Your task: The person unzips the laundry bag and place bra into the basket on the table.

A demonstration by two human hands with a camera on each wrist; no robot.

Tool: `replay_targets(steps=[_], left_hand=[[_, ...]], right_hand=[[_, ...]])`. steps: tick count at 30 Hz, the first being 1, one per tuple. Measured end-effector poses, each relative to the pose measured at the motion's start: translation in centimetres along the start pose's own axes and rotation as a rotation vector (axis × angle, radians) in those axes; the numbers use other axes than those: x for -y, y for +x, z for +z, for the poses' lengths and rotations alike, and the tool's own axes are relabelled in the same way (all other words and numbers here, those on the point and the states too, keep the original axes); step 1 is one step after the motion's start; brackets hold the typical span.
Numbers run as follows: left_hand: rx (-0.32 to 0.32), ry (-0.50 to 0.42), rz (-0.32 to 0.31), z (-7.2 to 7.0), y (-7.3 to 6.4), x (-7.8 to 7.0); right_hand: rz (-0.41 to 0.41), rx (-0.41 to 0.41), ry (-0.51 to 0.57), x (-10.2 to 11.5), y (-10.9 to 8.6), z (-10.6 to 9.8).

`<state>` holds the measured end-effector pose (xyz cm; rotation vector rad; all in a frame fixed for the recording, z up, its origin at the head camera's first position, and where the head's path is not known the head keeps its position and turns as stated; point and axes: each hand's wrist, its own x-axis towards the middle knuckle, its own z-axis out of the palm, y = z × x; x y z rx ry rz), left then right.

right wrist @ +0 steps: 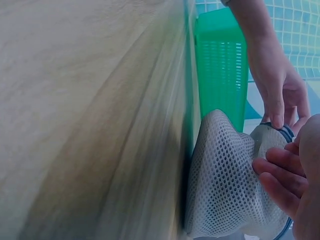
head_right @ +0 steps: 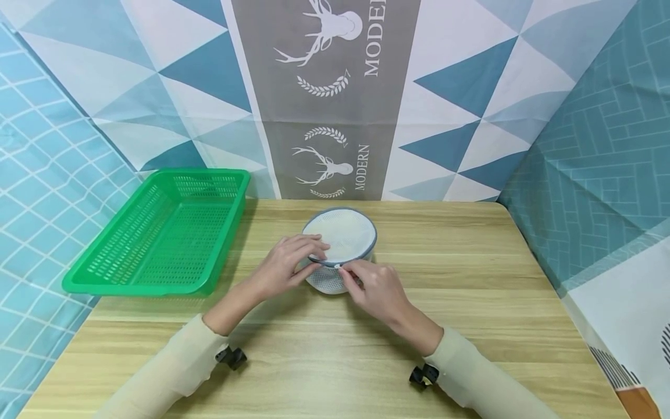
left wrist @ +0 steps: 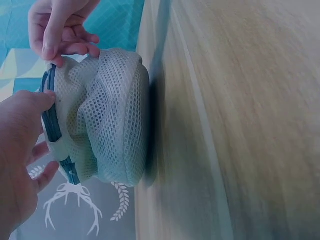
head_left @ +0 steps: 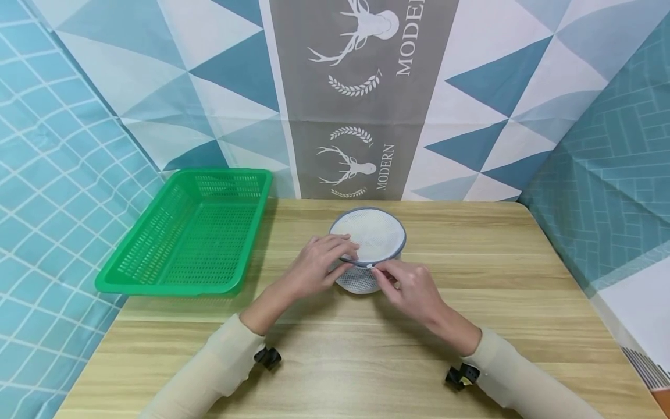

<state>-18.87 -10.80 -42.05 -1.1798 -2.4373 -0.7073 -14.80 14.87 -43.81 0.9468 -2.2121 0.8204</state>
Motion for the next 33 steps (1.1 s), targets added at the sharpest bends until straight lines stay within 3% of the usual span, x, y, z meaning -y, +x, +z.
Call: replay_targets(steps=[22,33], left_hand=[[-0.033,0.018,0.034,0.11,-0.04,-0.32],[-0.050,0.013,0.014,0.01,-0.13,-0.25]], right_hand=[[0.007,0.031,0.004,0.07,-0.14,-0.02],[0.018,0.030,0.007,0.10,-0.06,-0.23]])
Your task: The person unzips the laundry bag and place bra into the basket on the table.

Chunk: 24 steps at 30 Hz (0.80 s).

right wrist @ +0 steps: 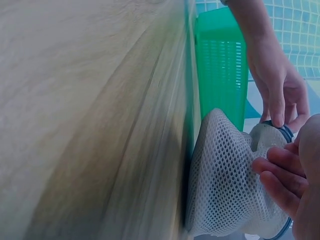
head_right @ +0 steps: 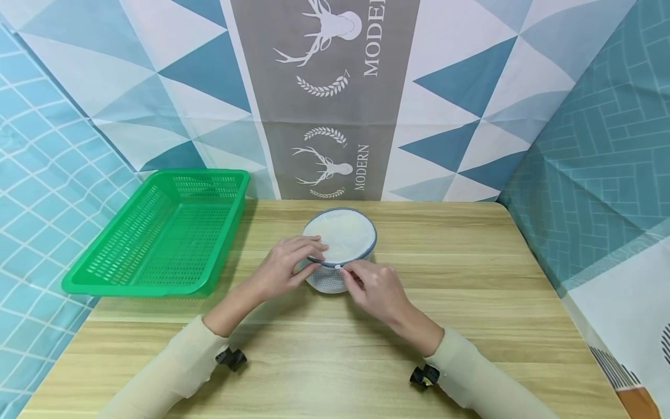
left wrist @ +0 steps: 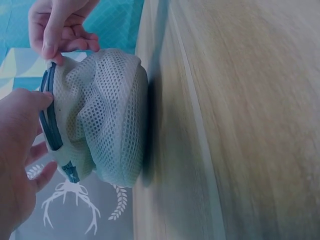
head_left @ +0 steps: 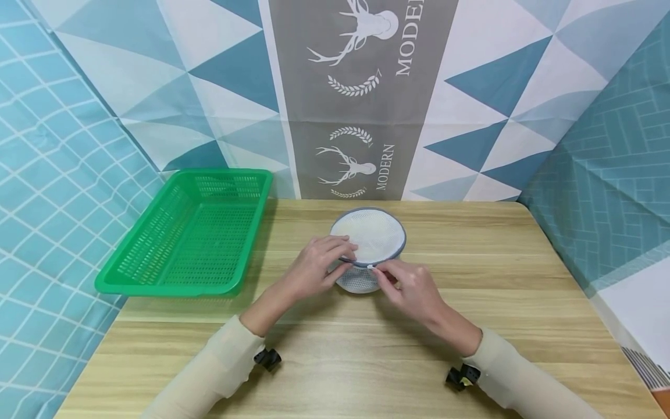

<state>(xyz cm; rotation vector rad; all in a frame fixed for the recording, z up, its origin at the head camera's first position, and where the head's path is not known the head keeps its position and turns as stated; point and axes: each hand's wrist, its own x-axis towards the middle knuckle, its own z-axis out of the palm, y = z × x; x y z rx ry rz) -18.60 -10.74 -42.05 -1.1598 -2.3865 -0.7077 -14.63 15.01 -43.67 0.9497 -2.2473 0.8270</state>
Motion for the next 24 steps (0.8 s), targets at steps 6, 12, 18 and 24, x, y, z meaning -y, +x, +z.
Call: replay_targets(steps=[6,12,18,24], left_hand=[[-0.013,-0.013,0.003,-0.03,0.26,-0.11],[-0.025,0.004,0.026,0.08,0.14,-0.09],[-0.037,-0.006,0.038,0.25,-0.23,0.24],[-0.030,-0.027,0.029,0.16,-0.38,0.41]], right_hand=[[-0.003,-0.020,0.004,0.04,0.23,0.11],[-0.017,-0.014,-0.005,0.10,0.24,0.24],[-0.028,0.000,-0.016,0.14,0.13,0.32],[-0.023,0.002,-0.023,0.10,0.04,0.25]])
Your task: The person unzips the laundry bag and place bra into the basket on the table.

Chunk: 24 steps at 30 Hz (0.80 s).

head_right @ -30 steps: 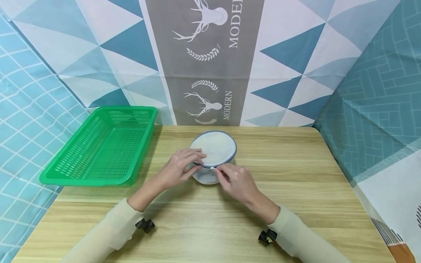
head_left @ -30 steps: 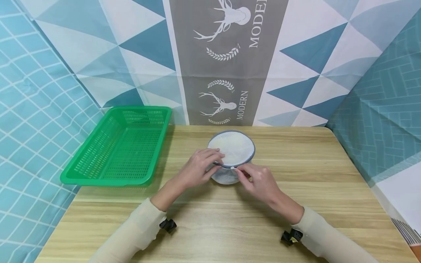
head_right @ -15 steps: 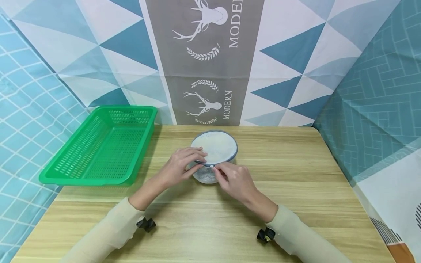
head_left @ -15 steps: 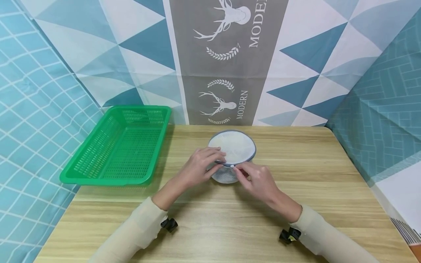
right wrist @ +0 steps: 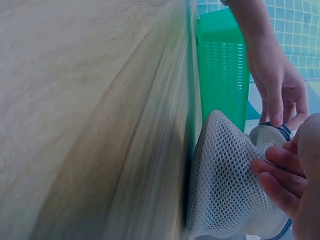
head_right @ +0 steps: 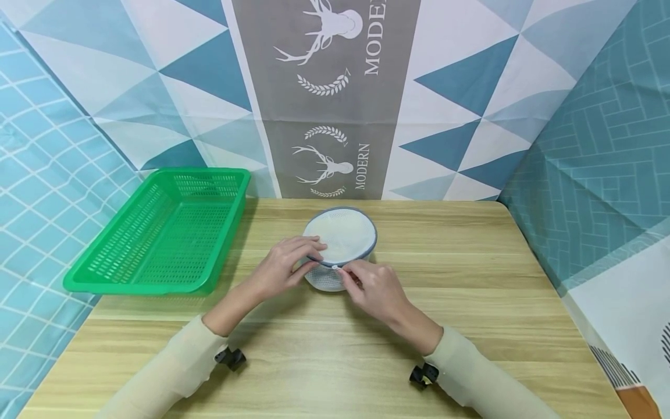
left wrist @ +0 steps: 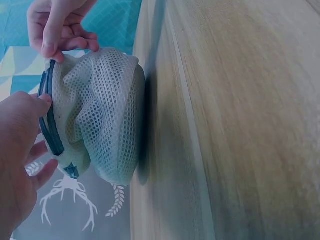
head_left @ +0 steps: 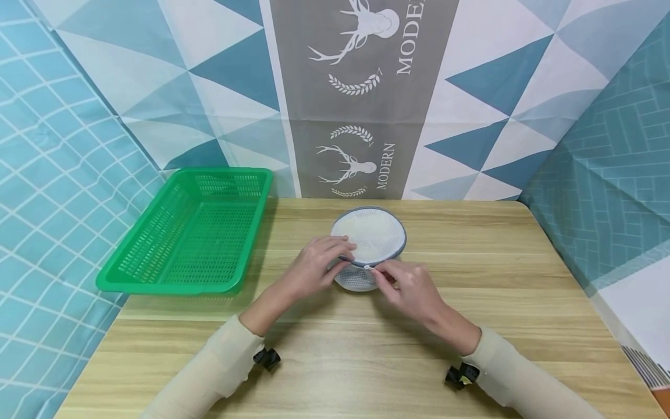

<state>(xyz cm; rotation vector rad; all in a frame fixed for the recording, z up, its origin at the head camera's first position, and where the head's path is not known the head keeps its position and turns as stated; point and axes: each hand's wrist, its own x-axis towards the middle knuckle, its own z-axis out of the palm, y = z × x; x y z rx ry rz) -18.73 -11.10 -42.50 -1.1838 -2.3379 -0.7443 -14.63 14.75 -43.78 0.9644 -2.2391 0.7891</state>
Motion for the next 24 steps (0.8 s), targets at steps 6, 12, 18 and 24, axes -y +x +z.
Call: replay_targets(steps=[6,12,18,24], left_hand=[[0.006,-0.006,0.005,-0.12,0.07,0.06],[-0.017,-0.007,0.030,0.04,0.16,0.23],[-0.041,0.007,0.062,0.02,0.62,-0.23],[-0.028,0.007,0.057,0.06,0.69,-0.39]], right_hand=[[0.000,0.000,-0.002,-0.03,0.02,-0.04],[0.000,-0.005,0.002,-0.04,0.03,0.03],[-0.005,-0.012,-0.007,-0.01,0.36,0.11],[-0.011,-0.005,-0.010,0.17,0.44,0.19]])
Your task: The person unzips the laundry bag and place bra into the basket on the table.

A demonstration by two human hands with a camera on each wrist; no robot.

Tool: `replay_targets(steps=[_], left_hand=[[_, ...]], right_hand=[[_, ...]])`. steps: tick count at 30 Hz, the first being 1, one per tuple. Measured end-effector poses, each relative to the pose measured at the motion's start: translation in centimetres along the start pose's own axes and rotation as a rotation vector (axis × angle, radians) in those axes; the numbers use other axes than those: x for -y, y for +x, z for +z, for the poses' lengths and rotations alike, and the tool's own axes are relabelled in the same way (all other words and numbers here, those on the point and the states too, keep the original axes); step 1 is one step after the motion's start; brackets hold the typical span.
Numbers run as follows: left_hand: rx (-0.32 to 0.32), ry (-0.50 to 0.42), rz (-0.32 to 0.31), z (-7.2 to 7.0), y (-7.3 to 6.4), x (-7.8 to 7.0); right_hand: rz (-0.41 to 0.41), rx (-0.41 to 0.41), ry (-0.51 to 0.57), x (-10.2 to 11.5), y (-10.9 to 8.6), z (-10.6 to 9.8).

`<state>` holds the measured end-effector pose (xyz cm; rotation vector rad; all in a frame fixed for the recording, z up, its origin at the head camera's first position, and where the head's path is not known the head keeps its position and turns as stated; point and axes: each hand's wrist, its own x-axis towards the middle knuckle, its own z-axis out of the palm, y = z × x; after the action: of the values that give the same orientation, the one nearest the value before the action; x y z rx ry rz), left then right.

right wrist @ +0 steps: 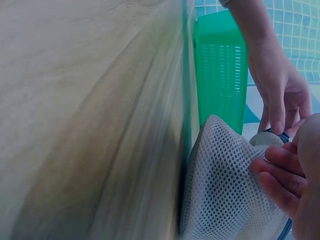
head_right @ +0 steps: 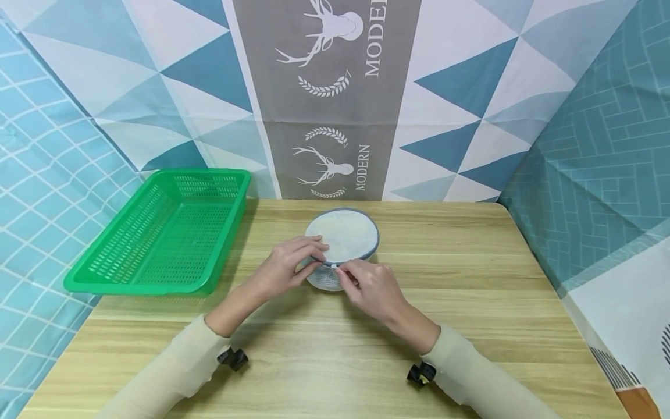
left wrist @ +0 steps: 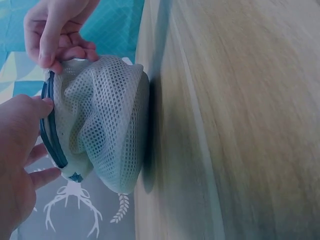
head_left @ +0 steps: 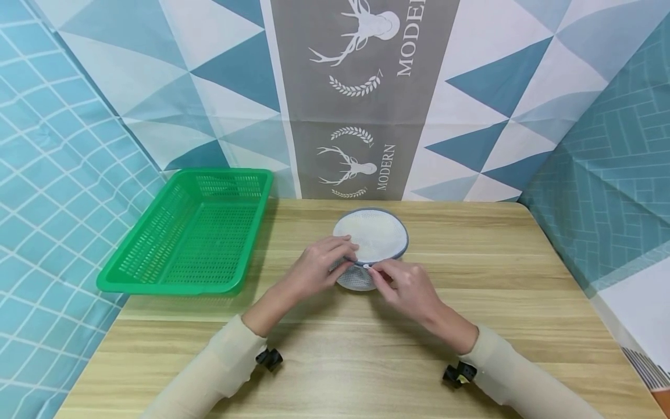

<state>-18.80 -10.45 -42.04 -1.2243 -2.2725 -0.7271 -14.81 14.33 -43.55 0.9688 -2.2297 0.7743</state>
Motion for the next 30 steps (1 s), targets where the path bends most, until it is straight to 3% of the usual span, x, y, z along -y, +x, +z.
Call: replay_targets(steps=[8,20,30], left_hand=[[0.012,0.002,0.005,0.04,-0.23,0.09],[0.038,-0.037,-0.052,-0.24,-0.53,0.08],[0.017,-0.034,0.012,0.03,-0.01,0.08]], right_hand=[[0.002,0.011,-0.007,-0.04,-0.25,0.08],[0.006,-0.006,0.004,-0.33,-0.52,0.01],[0.009,-0.021,0.019,-0.17,-0.18,0.16]])
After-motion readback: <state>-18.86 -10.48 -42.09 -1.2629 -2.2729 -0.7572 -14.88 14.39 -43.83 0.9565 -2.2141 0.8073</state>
